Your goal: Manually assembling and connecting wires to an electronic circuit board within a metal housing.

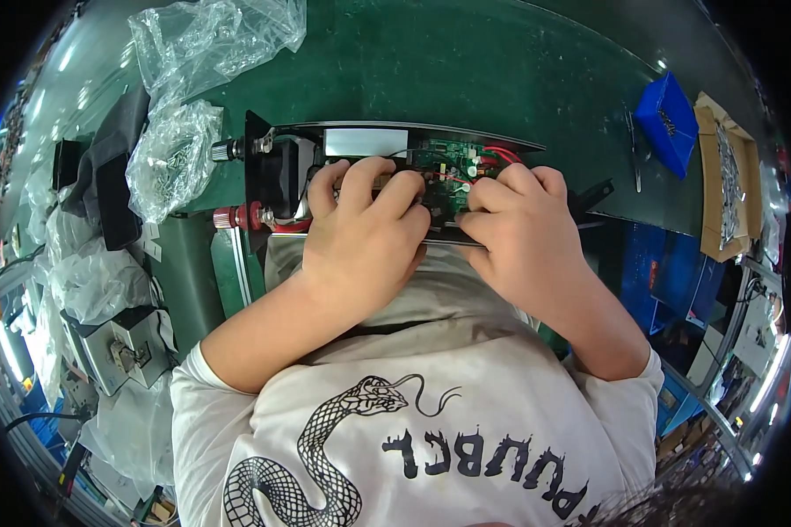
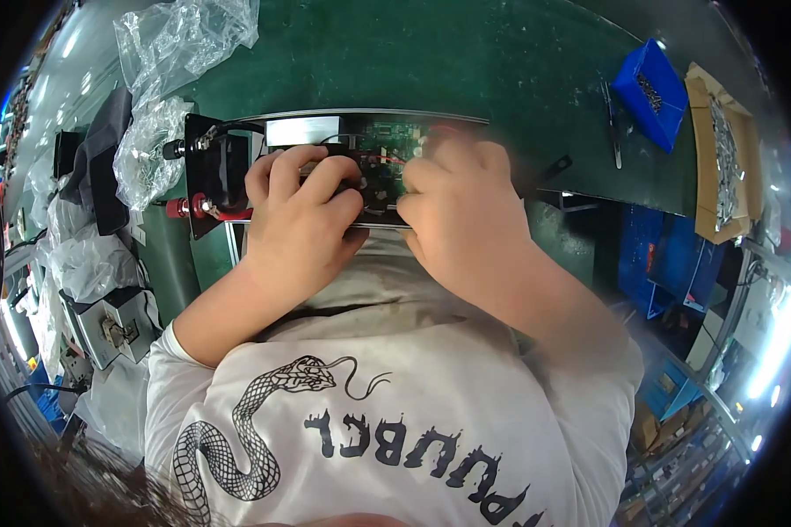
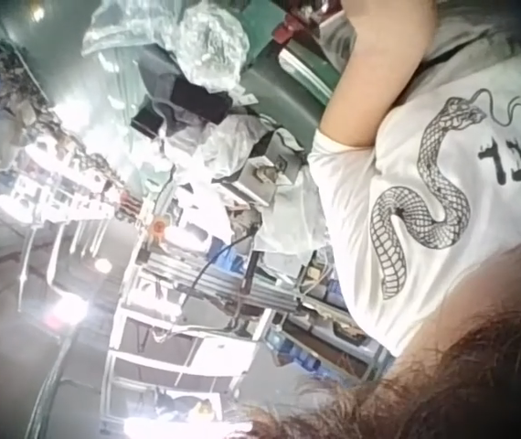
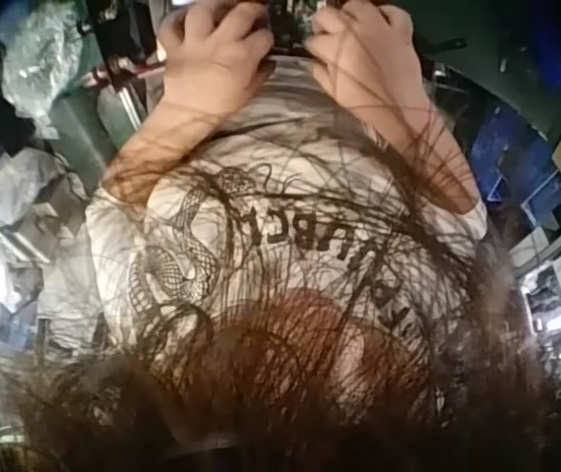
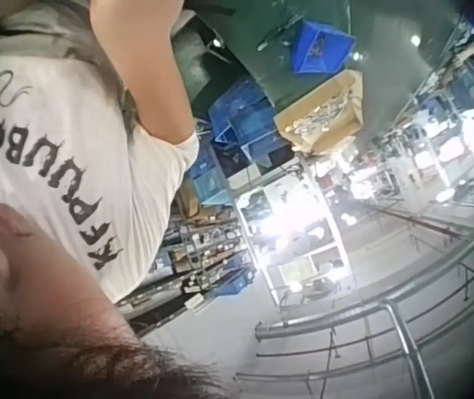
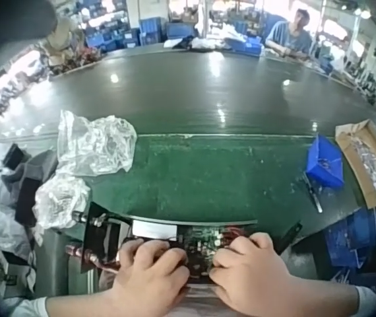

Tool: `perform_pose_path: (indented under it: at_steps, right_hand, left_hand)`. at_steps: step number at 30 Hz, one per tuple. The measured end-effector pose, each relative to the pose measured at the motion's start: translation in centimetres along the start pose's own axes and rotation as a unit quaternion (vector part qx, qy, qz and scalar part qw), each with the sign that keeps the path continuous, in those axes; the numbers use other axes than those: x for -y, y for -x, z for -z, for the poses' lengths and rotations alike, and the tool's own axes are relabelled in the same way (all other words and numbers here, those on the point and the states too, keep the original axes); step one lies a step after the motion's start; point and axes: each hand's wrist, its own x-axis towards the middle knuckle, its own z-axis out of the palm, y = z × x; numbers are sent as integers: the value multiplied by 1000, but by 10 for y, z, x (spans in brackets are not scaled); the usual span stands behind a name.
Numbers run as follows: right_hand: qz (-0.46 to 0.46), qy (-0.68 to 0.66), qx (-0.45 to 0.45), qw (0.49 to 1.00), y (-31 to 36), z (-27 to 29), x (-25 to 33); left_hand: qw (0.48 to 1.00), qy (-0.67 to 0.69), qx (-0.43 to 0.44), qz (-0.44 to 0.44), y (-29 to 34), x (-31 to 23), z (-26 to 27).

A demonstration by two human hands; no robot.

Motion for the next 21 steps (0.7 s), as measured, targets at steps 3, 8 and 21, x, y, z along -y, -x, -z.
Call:
perform_pose_path:
  at_steps: [3,8,21]
  right_hand:
    - [11,-25,12,1000,0,-1,-5]
    - [6,-28,11,1000,-2,2,-3]
    - [19,-58,36,998,-8,-2,-5]
  left_hand:
    - [1000,13,18,4,-3,0,5]
    - [1000,5,-19,9,0,-3,0]
    - [999,9,36,2,-5,-8,2]
